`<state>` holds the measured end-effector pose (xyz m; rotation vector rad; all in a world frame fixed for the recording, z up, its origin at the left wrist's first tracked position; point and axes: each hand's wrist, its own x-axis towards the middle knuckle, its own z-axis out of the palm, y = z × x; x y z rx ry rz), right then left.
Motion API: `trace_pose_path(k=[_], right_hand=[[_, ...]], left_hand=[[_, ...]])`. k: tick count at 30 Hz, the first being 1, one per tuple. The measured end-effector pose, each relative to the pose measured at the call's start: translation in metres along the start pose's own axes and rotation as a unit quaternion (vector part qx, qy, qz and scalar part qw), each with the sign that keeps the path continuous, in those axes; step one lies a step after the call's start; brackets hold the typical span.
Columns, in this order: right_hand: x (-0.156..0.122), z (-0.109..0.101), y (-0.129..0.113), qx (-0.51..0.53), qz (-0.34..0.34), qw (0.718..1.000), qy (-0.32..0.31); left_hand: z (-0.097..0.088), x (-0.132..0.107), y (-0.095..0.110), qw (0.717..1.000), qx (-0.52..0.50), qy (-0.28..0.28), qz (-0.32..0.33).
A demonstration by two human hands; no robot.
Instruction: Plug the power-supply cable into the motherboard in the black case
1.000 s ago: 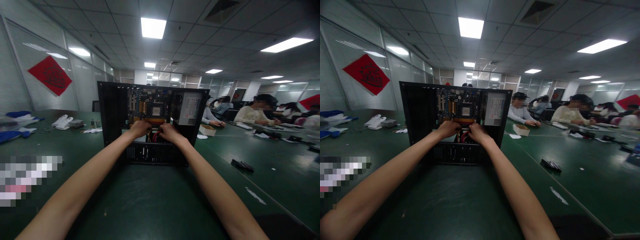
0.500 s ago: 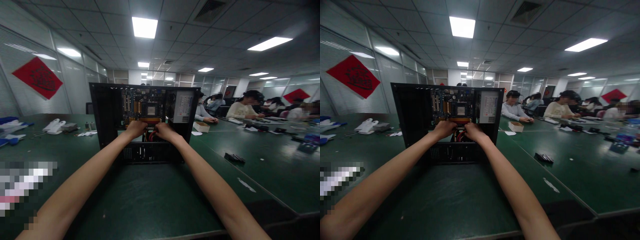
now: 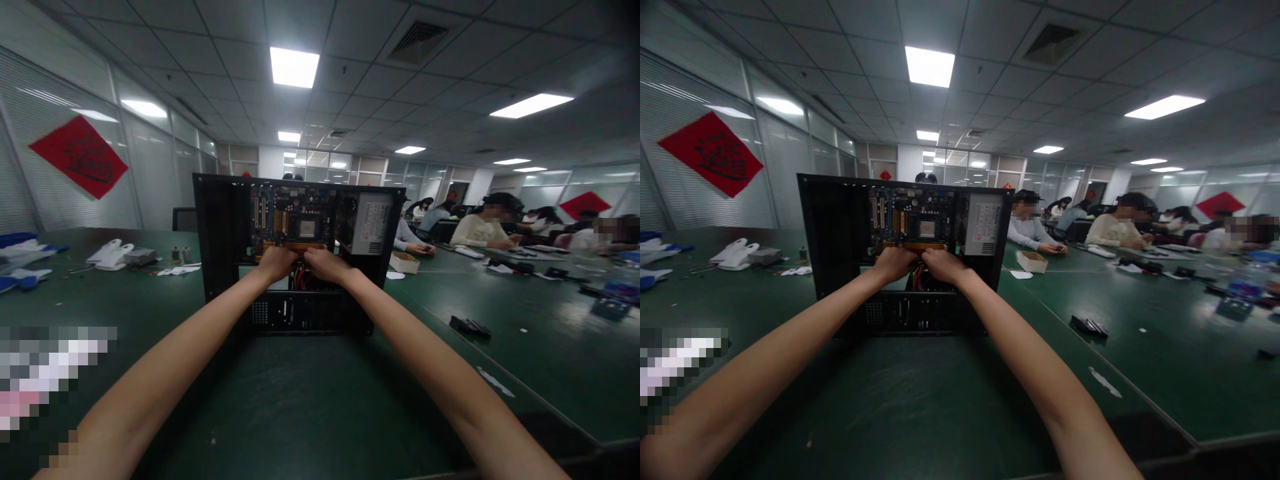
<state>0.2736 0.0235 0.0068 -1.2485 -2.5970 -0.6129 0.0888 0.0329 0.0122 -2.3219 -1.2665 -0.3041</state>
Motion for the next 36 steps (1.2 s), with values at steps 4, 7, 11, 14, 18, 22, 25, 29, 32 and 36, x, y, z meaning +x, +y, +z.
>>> trace_pose_path(k=[4,7,11,14,18,22,25,29,32,36], right_hand=[[0.003,0.002,-0.002,-0.018,-0.009,1.0,-0.007],[0.002,0.003,-0.004,-0.025,0.001,1.0,-0.009],[0.003,0.004,-0.006,-0.026,0.021,0.999,-0.013],[0.004,0.006,-0.007,-0.022,0.034,0.999,-0.015],[0.004,0.008,-0.007,-0.018,0.043,0.999,-0.016],[0.004,0.01,-0.007,-0.021,0.055,0.998,-0.015],[0.006,0.011,-0.007,-0.024,0.065,0.998,-0.014],[0.007,0.012,-0.007,-0.023,0.074,0.997,-0.017],[0.007,0.011,-0.006,-0.018,0.078,0.997,-0.019],[0.007,0.01,-0.005,-0.011,0.09,0.996,-0.023]], left_hand=[[0.001,0.0,0.001,1.0,-0.009,-0.008,-0.003],[0.002,0.001,0.001,1.0,-0.012,-0.006,-0.002],[0.005,0.001,0.001,1.0,-0.015,-0.005,-0.007],[0.006,0.0,0.001,1.0,-0.025,-0.011,-0.012],[0.006,-0.002,0.0,0.999,-0.029,-0.015,-0.019],[0.004,-0.003,0.0,0.999,-0.031,-0.019,-0.028],[0.003,-0.002,0.001,0.998,-0.036,-0.024,-0.035],[0.005,-0.003,0.001,0.997,-0.048,-0.03,-0.043],[0.007,-0.003,0.0,0.997,-0.061,-0.024,-0.044],[0.007,-0.003,0.001,0.997,-0.062,-0.02,-0.041]])
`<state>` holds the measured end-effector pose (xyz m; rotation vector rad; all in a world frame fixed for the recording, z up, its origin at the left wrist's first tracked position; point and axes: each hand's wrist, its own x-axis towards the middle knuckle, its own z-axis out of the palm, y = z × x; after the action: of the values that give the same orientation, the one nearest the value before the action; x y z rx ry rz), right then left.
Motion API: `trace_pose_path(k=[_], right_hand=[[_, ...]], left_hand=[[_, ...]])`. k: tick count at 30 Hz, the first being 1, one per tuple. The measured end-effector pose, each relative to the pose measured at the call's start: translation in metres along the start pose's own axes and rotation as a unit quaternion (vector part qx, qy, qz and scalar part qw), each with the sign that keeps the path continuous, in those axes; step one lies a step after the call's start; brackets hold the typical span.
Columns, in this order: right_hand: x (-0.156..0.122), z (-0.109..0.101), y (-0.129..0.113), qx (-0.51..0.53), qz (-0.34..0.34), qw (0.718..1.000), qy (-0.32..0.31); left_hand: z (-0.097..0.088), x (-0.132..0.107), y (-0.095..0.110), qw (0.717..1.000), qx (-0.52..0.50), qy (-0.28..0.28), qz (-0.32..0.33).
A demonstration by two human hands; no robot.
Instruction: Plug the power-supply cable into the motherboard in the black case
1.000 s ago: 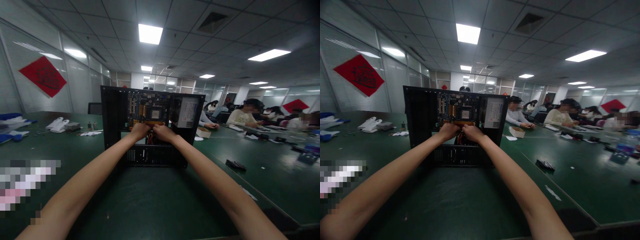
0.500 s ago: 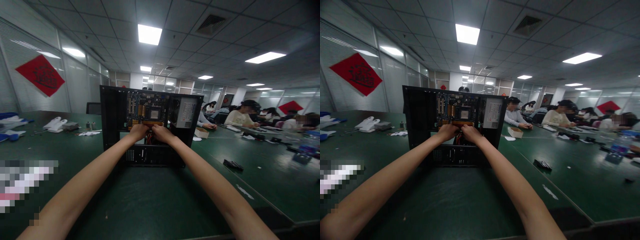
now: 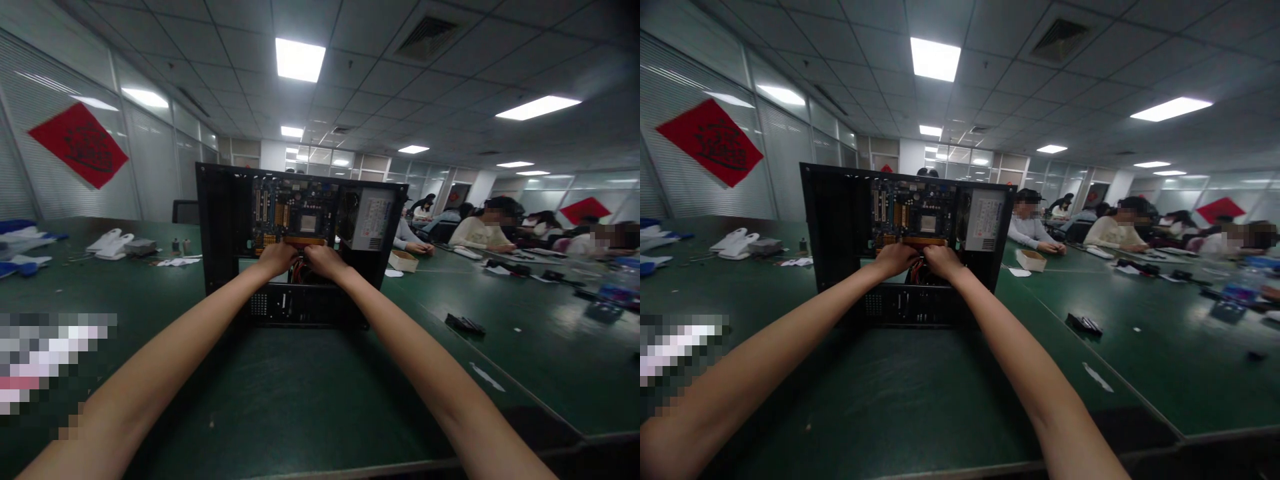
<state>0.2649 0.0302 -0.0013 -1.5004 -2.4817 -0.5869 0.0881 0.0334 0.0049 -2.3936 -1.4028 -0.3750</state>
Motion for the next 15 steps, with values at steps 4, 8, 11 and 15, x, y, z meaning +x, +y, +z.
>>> trace_pose_path(k=[4,8,11,15], right_hand=[[-0.001,0.0,0.0,0.01,0.013,1.0,-0.001],[-0.006,0.001,0.002,0.024,0.017,1.0,0.006],[-0.01,0.002,0.004,0.033,0.026,0.999,0.011],[-0.014,0.002,0.006,0.046,0.028,0.998,0.014]], left_hand=[[-0.001,0.0,0.001,1.0,0.009,0.011,0.004],[-0.002,0.0,0.001,1.0,0.008,0.01,-0.008],[-0.004,0.0,0.001,1.0,0.009,0.007,-0.01],[-0.004,0.0,0.001,1.0,0.004,0.004,-0.02]])
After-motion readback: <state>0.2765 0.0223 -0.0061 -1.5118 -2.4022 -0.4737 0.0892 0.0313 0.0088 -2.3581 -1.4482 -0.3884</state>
